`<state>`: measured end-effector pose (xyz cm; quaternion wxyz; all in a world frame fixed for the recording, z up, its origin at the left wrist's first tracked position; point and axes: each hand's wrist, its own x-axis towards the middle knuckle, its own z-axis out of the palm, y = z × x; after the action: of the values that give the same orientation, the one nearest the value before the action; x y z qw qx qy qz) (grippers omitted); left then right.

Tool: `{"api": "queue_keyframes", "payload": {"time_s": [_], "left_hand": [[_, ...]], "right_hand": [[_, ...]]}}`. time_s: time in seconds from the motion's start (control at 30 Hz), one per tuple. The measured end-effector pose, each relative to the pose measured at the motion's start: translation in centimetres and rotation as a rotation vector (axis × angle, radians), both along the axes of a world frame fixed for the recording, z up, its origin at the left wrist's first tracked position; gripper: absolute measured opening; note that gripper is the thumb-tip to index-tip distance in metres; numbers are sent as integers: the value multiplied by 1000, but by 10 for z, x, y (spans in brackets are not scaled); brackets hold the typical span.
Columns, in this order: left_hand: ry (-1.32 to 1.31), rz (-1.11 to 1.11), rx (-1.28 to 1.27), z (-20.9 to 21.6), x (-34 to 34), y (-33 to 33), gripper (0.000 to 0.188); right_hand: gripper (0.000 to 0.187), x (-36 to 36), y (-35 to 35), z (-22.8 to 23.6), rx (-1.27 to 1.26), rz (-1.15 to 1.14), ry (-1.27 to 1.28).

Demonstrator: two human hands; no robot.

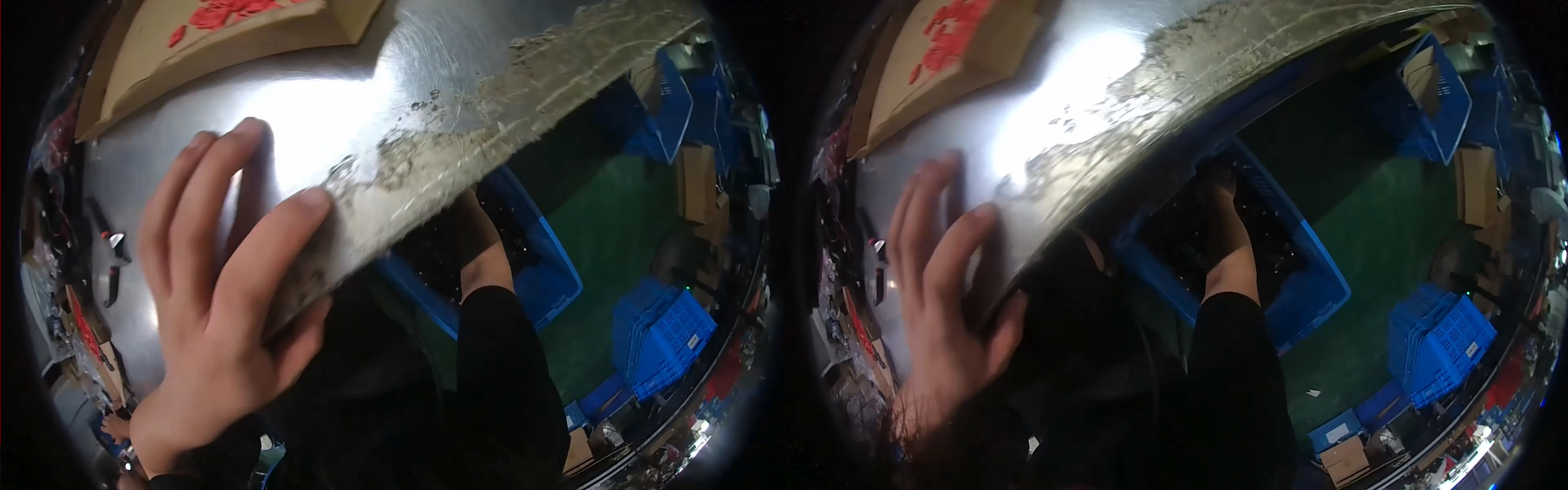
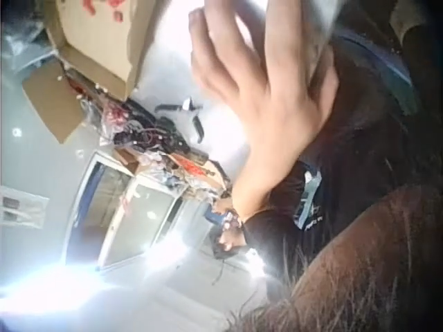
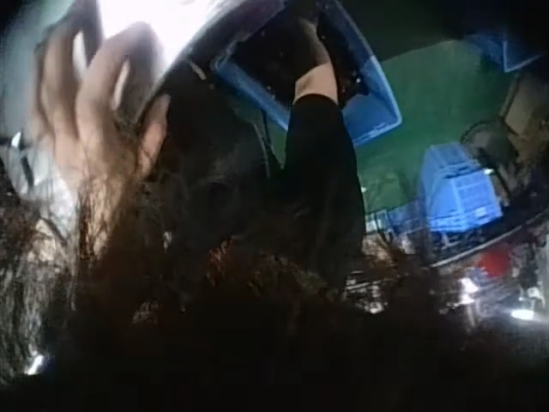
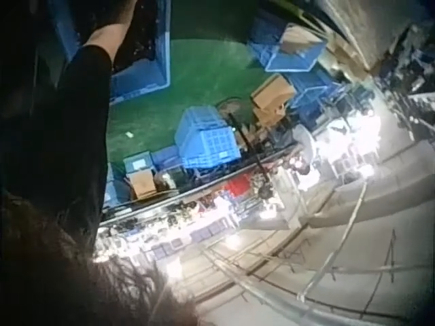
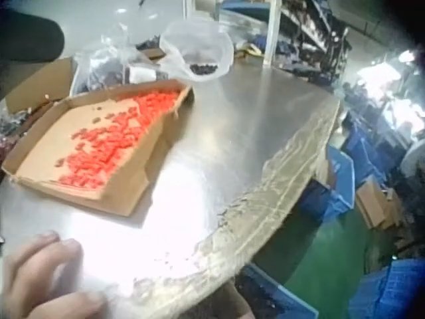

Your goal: Assembling small electronic cooling fans by attaching internal components and plastic housings at a workbench.

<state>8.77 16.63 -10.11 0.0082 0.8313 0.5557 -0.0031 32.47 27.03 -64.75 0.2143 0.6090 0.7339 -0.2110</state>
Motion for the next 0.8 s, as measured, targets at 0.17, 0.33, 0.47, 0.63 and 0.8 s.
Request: {"api": "queue_keyframes", "payload": {"time_s": [0.17,0.33,0.47,0.63,0.8], "left_hand": [[-29,-9,-125,11,5,7,79],[74,-2,-180,12,0,8,79],[60,-21,-202,20,7,12,77],[-97,-37,-33,-12,-2,7,78],[142,4,-113,13,2,7,79]], "right_hand": [[74,5,12,59,-543,-38,-18],[77,-14,22,94,-555,51,-43],[77,-25,11,89,-558,-60,86],[77,-27,-27,67,-589,-233,230],[77,-43,-35,67,-567,-376,407]]}}
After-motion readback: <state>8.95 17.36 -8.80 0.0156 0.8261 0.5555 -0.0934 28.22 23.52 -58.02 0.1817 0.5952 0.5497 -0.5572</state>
